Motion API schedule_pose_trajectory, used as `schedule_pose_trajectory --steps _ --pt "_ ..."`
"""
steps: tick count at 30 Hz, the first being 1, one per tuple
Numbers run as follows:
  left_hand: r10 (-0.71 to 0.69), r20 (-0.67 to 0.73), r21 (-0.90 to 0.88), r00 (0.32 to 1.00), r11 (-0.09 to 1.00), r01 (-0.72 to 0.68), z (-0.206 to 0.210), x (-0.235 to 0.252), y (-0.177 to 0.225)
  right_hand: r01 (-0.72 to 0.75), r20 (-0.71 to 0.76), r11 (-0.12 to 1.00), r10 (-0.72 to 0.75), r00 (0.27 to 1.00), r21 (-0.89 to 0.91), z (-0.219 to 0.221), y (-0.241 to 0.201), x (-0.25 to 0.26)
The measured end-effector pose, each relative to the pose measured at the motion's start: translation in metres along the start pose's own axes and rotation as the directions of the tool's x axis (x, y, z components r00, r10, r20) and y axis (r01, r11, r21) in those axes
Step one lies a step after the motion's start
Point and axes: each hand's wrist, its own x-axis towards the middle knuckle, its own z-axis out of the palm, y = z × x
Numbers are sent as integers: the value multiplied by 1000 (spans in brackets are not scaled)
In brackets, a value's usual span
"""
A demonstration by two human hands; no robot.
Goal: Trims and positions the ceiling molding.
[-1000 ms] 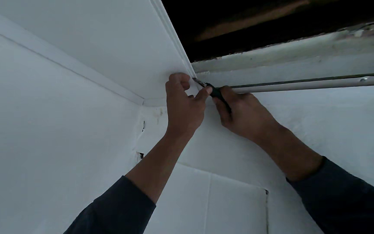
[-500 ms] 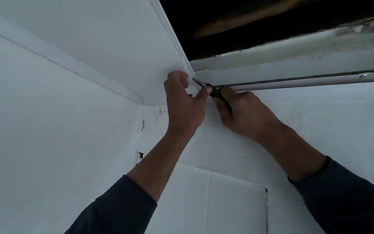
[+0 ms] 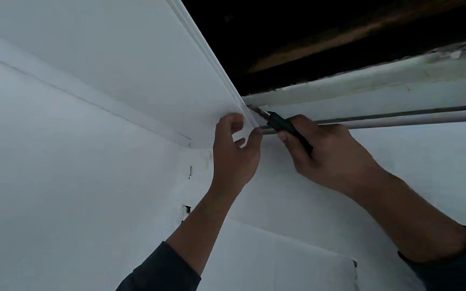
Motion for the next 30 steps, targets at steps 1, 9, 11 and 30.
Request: schedule_pose_trajectory --steps 1,9,11,30 --pt "10 13 -5 1000 1000 -10 -1 -1 -2 6 -9 1000 -6 1000 3 -1 -1 2" --pt "4 64 -26 998 1000 -3 -3 -5 -9 -20 6 999 20 1000 44 2 -3 10" --pt "9 105 16 994 1000 -11 -3 -8 -13 -6 -19 998 7 1000 61 3 -7 19" --pt "-29 -39 155 999 987 34 -28 0 -9 -103 162 994 97 982 28 -24 14 20"
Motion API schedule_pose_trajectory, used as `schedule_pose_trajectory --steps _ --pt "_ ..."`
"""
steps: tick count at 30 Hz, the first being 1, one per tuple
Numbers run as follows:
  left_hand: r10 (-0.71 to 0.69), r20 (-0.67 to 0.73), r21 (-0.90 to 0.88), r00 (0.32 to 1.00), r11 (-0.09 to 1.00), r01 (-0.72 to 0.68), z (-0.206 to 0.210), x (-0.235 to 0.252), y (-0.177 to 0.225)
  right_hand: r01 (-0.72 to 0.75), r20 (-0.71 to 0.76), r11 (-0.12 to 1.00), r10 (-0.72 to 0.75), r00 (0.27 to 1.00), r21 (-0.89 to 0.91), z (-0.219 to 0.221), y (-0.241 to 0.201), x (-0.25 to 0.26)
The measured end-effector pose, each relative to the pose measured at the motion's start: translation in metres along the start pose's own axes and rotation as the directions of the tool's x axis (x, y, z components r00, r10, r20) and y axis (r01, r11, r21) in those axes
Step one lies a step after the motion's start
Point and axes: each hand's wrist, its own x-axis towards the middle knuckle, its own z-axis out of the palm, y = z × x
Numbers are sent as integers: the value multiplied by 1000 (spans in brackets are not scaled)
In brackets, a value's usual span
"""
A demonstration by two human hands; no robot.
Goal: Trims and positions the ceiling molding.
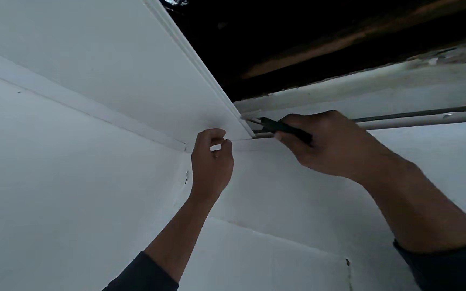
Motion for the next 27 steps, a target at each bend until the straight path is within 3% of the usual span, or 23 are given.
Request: schedule_pose_trajectory --steps 4,7,10,13,15,19,27 --pt "32 80 52 996 998 -36 -3 -5 -2 4 -64 1000 -5 998 -7 -9 -6 3" --pt "-26 212 221 977 975 -22 -7 -8 -6 -10 -79 999 13 997 39 -6 -3 4" --pt "-67 383 452 921 884 -123 0 -18 -23 7 -99 997 1 995 82 -2 -1 4" --pt "-218 488 567 845 816 -117 13 -32 -44 33 -123 996 -22 992 85 -3 -6 7" --pt "-282 510 588 813 804 -90 13 -30 -44 21 -106 998 -15 994 57 -5 -10 10" --pt "-261 547 551 795 828 -107 7 -29 -51 -8 -53 1000 9 999 23 2 -9 10" --pt "-245 561 540 791 833 -125 5 -32 -59 71 -199 997 -67 978 10 -9 -14 16"
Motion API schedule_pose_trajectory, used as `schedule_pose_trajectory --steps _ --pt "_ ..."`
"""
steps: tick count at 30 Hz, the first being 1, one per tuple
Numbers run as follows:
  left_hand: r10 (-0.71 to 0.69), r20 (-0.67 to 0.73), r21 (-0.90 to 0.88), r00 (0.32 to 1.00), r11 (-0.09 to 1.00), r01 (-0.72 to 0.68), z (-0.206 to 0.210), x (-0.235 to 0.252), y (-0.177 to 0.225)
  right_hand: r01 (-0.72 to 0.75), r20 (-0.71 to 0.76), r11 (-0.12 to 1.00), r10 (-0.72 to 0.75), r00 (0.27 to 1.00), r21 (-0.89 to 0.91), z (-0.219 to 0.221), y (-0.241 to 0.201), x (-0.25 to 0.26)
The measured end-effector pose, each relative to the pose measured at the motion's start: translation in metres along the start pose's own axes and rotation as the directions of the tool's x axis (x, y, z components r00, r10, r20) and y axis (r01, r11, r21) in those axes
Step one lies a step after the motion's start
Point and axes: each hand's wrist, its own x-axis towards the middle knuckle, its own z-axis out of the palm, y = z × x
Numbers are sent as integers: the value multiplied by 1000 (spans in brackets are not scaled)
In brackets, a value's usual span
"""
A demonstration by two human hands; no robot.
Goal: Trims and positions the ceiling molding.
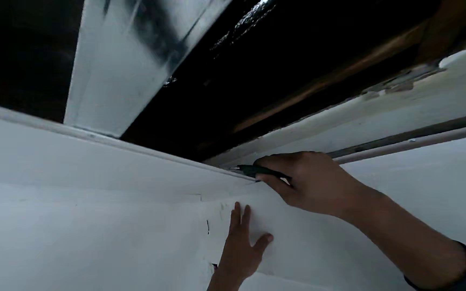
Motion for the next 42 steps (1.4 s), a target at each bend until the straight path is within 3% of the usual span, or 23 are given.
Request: schedule_pose_trajectory --steps 6,10,18,21,23,28,31,33,35,36,37,39,40,42 --pt "16 -24 0 1000 1000 -16 4 -2 -3 9 71 1000 -8 997 -11 -5 0 7" --pt "39 -34 2 999 999 -39 6 -1 -6 32 38 999 -32 999 7 -11 -7 9" --pt "42 -29 21 999 999 -42 5 0 -7 -10 193 991 36 980 -137 -13 -19 20" --pt "28 -11 38 1000 999 -27 3 -1 -4 -67 446 944 214 869 -322 -41 -27 27" --pt "21 -4 37 1000 999 -21 3 -1 -3 -103 515 915 310 799 -390 -56 -27 32" --pt "20 -10 40 1000 999 -20 3 -1 -2 -69 370 955 177 912 -287 -63 -19 29" --pt "17 -16 37 1000 999 -16 3 -2 -1 -80 405 956 194 893 -281 -59 -19 28" --pt "2 -3 41 1000 999 -1 2 -2 1 -162 428 944 277 860 -286 -53 -15 21" --pt "-3 -5 38 1000 999 4 2 -1 2 -314 325 936 350 878 -160 -34 -3 6" --pt "-7 -5 35 1000 999 7 3 -1 2 -405 238 914 394 888 -4 -18 3 -1" --pt "-10 -3 32 1000 999 10 4 -1 3 -486 173 848 457 873 214 -1 6 -8" --pt "-13 -4 28 1000 1000 13 4 -1 2 -583 212 603 574 791 544 32 3 -12" --pt "-12 -9 27 1000 1000 12 4 -2 1 -607 260 522 590 764 599 46 1 -11" --pt "-15 -3 28 1000 1000 15 3 -2 1 -617 275 525 588 761 586 68 -5 -5"
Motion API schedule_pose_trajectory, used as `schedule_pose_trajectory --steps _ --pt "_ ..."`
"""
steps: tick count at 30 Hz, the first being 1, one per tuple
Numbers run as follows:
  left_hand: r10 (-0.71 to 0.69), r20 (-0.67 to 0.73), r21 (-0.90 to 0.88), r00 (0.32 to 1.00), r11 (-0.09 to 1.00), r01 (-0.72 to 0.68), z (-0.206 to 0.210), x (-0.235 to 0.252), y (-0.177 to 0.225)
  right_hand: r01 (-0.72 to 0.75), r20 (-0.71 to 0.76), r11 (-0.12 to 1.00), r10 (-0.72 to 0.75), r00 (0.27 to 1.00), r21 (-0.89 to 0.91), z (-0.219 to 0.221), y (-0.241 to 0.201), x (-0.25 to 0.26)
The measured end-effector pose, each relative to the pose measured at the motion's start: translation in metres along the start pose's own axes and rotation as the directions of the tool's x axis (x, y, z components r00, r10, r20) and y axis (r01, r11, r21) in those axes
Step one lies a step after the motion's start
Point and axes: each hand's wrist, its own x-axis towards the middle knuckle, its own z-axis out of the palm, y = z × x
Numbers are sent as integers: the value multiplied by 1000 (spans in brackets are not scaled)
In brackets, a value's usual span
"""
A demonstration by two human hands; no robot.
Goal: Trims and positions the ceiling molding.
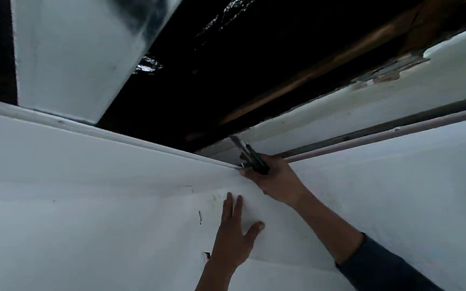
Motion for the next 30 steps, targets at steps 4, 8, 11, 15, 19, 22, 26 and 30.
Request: schedule_pose_trajectory --steps 4,8,11,15,19,22,26,30 --pt "6 36 -32 999 999 -5 -4 0 -3 144 -189 983 -164 968 -112 20 3 2" --pt "16 54 -58 998 998 -13 -8 0 -9 256 -177 939 -218 960 230 -5 -2 -17" --pt "34 43 -41 999 999 -32 -7 -1 -10 120 391 941 -245 887 317 -44 -3 -29" --pt "20 52 -43 998 999 -18 -8 -3 -7 243 465 955 -139 874 -172 -56 -7 -14" --pt "-18 38 -127 999 992 23 -22 0 3 320 396 938 -247 885 -131 -60 6 -1" --pt "-28 -397 -371 917 919 -133 -30 1 25 395 318 915 -350 881 -87 -56 23 -7" --pt "-79 -644 -496 761 800 -337 -37 11 57 449 293 833 -363 884 -324 -53 32 -13" --pt "-168 -676 -551 717 762 -341 -20 24 67 396 233 807 -324 917 -437 -46 26 -16"
